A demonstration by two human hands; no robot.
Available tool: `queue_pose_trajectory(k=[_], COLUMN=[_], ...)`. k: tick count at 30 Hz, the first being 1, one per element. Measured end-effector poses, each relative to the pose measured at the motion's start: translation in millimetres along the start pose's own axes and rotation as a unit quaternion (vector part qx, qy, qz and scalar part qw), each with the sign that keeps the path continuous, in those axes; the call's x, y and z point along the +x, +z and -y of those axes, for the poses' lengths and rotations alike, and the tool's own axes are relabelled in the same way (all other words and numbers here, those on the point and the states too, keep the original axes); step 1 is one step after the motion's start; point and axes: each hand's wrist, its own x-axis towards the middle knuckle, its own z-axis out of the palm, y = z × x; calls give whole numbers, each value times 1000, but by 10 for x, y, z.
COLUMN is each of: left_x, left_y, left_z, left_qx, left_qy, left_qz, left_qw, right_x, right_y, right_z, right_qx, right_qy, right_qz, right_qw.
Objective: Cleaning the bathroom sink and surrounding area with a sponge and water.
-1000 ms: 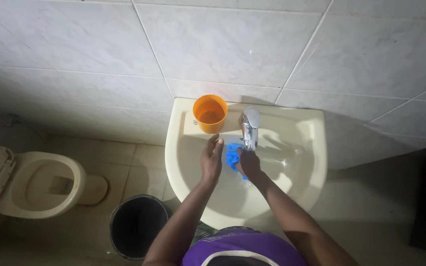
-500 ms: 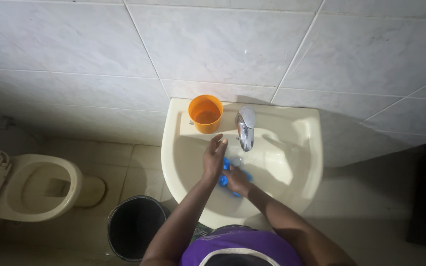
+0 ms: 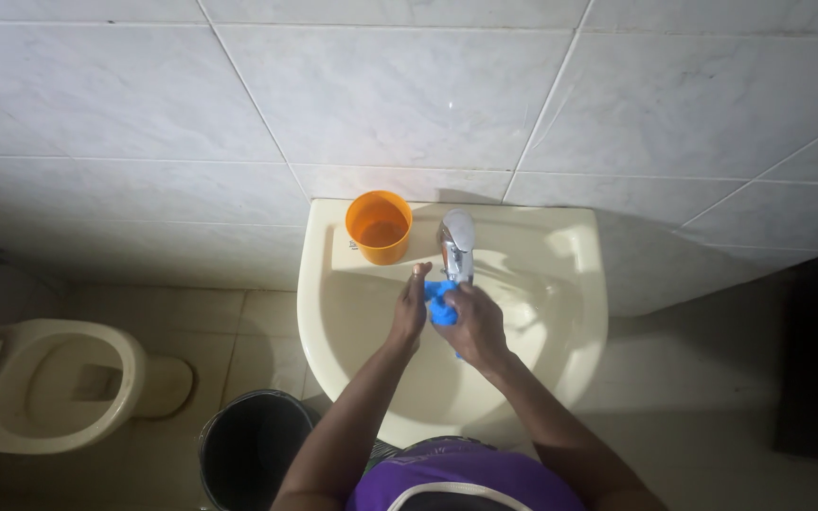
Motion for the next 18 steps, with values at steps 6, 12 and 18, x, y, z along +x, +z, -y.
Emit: queue_pose_trajectory(k=[6,12,18], left_x=[-60,113,194], left_y=[174,286,339], left_z=[-196,-25,46], left_qx=[-23,-2,-13], left_qy=[97,66,24], left_qz=[89,83,103], left_qw=[991,994,994], right_x=[201,226,650], right_y=[-17,108,384], right_z=[28,-162,-794], right_qx=[-61,-4,6], right_qy=[-78,-11,90], right_qz=[-159,-86,-78], right_qw=[982,996,993])
